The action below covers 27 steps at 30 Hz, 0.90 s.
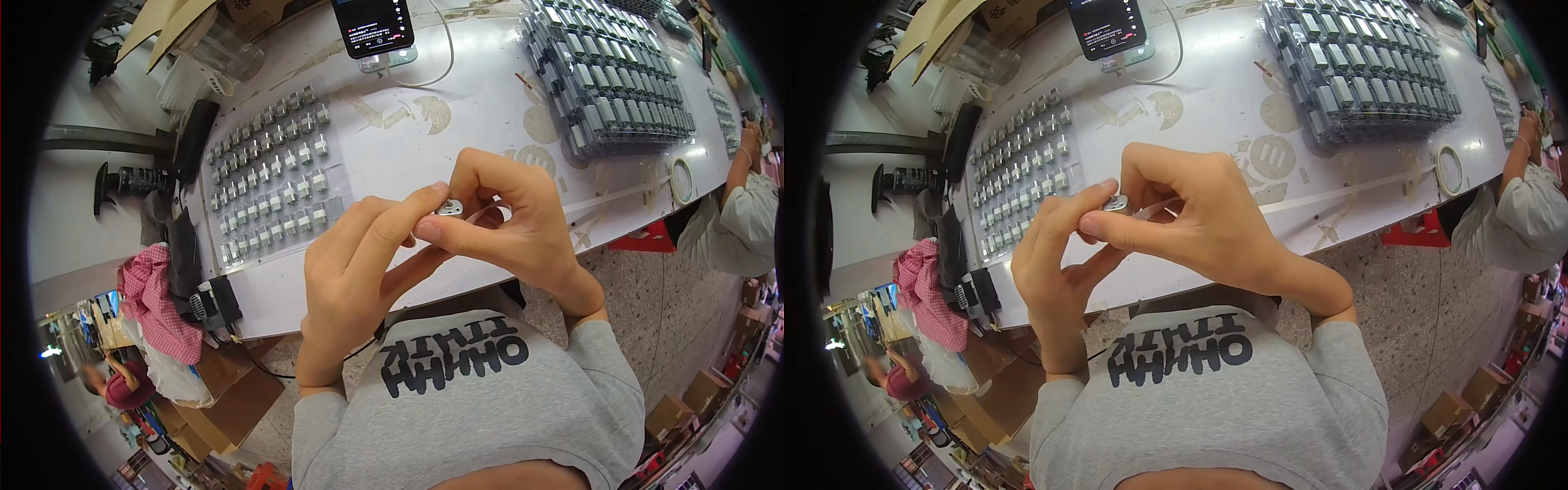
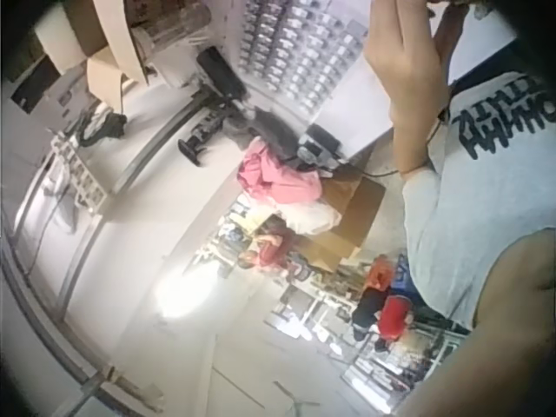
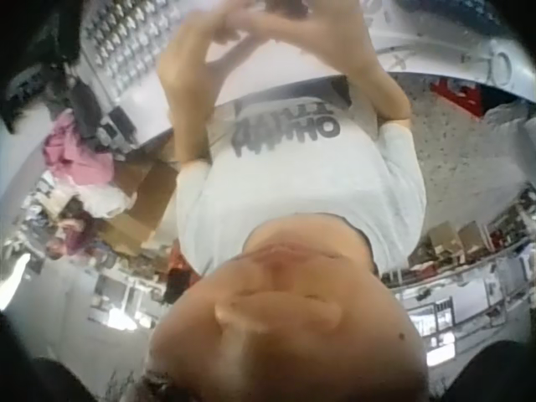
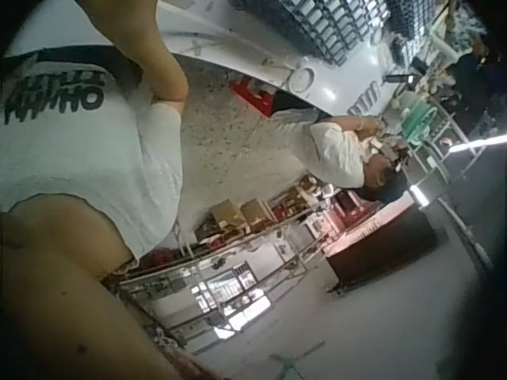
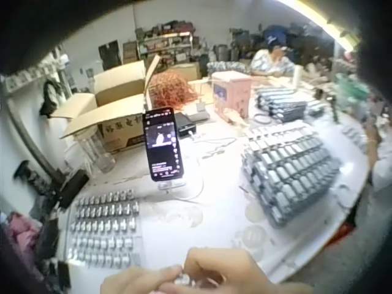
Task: The person wraps small cylindrical metal components with white tape. They pick up a component, tear off a piece of tape, wrap it around the cylinder, and place it back on the table. This process is repeated for several components.
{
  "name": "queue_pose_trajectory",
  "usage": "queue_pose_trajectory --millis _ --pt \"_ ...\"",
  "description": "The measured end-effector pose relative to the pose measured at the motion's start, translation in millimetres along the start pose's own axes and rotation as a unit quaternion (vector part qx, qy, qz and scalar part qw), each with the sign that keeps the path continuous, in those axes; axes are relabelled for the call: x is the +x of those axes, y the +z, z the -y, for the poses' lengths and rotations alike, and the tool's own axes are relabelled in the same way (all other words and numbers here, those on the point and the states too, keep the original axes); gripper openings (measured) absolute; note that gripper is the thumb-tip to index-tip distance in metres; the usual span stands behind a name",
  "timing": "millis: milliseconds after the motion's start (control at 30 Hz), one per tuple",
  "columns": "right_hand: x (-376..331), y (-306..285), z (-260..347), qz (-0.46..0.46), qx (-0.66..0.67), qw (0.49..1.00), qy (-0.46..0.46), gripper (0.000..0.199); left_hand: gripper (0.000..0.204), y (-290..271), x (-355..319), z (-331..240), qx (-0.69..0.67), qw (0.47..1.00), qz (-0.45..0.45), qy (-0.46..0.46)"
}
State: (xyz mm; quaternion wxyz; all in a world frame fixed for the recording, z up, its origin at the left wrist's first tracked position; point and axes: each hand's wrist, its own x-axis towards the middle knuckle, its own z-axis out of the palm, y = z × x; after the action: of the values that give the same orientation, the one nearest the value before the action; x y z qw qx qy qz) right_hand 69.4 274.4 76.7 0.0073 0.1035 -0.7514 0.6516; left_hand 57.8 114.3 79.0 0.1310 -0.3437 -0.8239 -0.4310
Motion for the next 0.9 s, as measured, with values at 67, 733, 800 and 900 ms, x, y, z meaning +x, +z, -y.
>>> queue_pose_trajectory --millis 67,733,800,900 --pt "-1 -3 1 0.028 -0.017 0.999 -0.003 0.024 0.047 2 -3 -1 -0.019 1.000 -0.006 -0.003" --pt "-11 -6 6 0.078 0.155 0.985 -0.016 0.015 0.048 25 -6 8 -0.143 0.976 -0.164 0.023" --pt "-11 -6 10 0.076 0.183 0.980 0.017 0.016 0.049 26 -5 9 -0.094 0.984 -0.149 0.035" --pt "-13 -14 12 0.099 0.209 0.971 0.056 0.018 0.051 18 -4 6 0.018 0.994 -0.095 0.049"
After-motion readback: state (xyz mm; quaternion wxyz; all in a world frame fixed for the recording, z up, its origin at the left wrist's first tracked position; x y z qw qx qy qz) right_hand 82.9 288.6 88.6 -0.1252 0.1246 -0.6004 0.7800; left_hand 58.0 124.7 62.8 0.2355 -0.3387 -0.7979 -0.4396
